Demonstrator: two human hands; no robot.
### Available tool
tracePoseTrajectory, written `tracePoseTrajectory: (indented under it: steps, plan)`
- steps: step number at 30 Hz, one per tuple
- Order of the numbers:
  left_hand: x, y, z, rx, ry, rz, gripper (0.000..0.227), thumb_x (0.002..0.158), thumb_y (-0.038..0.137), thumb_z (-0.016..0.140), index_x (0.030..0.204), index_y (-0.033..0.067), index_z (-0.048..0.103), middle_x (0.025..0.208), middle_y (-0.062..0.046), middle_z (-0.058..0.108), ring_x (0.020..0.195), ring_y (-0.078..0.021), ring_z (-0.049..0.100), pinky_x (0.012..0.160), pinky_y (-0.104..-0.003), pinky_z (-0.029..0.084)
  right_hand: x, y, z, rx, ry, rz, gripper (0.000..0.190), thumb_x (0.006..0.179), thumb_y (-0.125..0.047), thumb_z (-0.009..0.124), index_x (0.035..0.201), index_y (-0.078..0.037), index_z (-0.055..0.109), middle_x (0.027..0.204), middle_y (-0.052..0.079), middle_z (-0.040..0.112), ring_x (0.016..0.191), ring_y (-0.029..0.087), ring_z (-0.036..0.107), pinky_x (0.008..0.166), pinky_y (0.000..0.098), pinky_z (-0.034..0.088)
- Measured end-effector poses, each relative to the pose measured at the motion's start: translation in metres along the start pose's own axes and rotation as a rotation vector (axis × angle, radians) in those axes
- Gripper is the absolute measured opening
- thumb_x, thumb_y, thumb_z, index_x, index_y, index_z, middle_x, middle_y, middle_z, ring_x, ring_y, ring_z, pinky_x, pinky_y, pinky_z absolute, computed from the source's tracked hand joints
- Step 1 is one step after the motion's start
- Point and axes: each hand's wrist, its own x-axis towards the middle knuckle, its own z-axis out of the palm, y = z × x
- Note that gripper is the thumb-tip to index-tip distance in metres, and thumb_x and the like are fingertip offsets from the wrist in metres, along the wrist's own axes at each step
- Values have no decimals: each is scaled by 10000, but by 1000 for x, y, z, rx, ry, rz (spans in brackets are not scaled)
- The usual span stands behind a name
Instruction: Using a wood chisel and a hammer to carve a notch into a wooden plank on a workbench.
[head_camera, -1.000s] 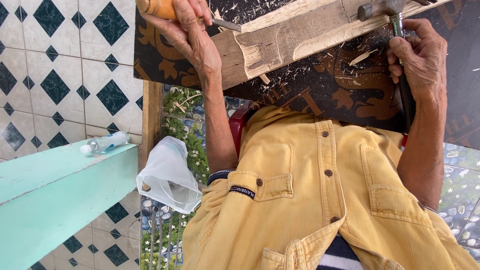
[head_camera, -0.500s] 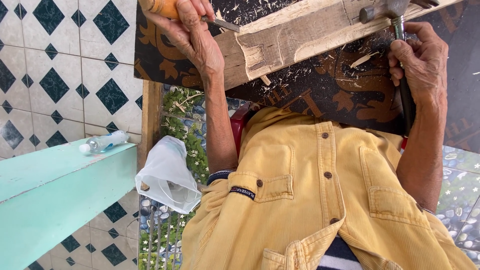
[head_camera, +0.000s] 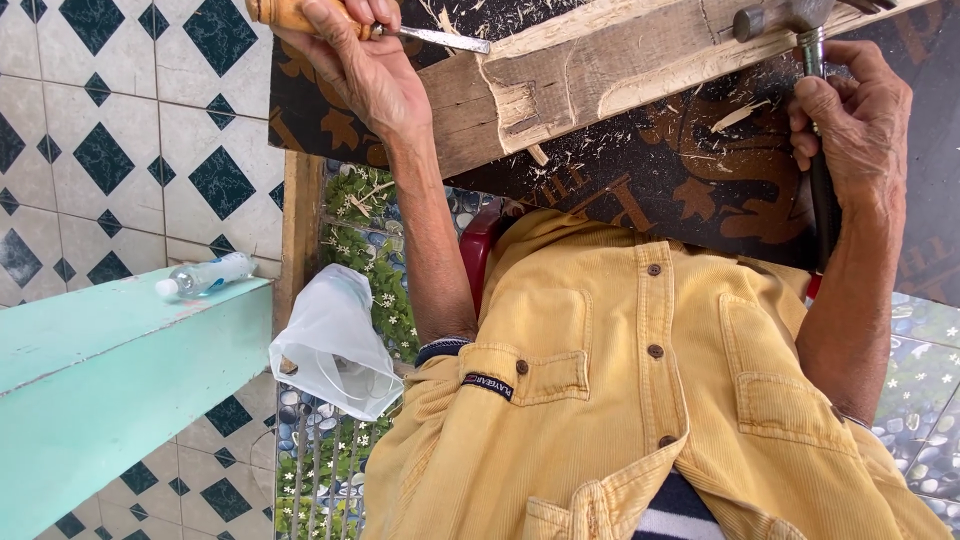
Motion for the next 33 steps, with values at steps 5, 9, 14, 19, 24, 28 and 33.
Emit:
tracePoseTrajectory:
  steps: [5,9,14,19,24,28,33]
  plan:
    - [1,6,4,-13,-15,-41,305,1076,338,563,934,68,549,823,-66,492,740,-206,461,664,-355,409,1,2,-1,16,-2,1,200,1305,-85,508,1465,18,446,914,122,486,592,139,398,503,288,383]
    - [-2,2,-10,29,23,-73,337,1059,354,557,881,71,511,807,-62,483,738,-202,481,681,-339,411,-1,-5,2,27,8,10,187,1292,-70,503,1454,10,451,908,115,488,593,132,401,505,275,379]
    - [-4,9,-5,11,19,-3,279,1178,289,554,1401,121,544,933,-112,496,842,-272,510,764,-411,437,-1,-12,3,18,14,32,172,1280,-69,508,1436,-5,474,900,85,501,597,111,417,502,252,399]
    - [-9,49,46,345,-175,13,214,1117,293,657,1261,177,550,971,-77,604,777,-225,554,702,-352,479,-1,-10,3,29,15,39,178,1277,-96,510,1430,-13,474,889,84,491,586,109,404,499,252,389]
    - [-24,32,22,716,-324,-12,606,1126,200,788,1623,362,482,1443,-62,661,1073,-260,721,890,-454,717,2,-7,3,45,11,19,180,1278,-92,520,1427,-6,466,879,89,490,574,115,402,489,252,381]
    - [-22,20,28,1304,-612,-116,480,1056,276,788,1435,216,499,1256,-88,717,1053,-220,802,932,-376,754,0,-12,3,48,16,42,188,1269,-98,527,1433,-20,481,883,65,501,581,98,415,492,236,392]
    - [-10,0,3,1638,-827,-110,243,933,223,863,1051,94,695,831,-79,781,685,-158,806,665,-328,685,1,-12,2,11,19,36,172,1277,-33,496,1442,10,476,894,120,498,590,139,419,493,275,380]
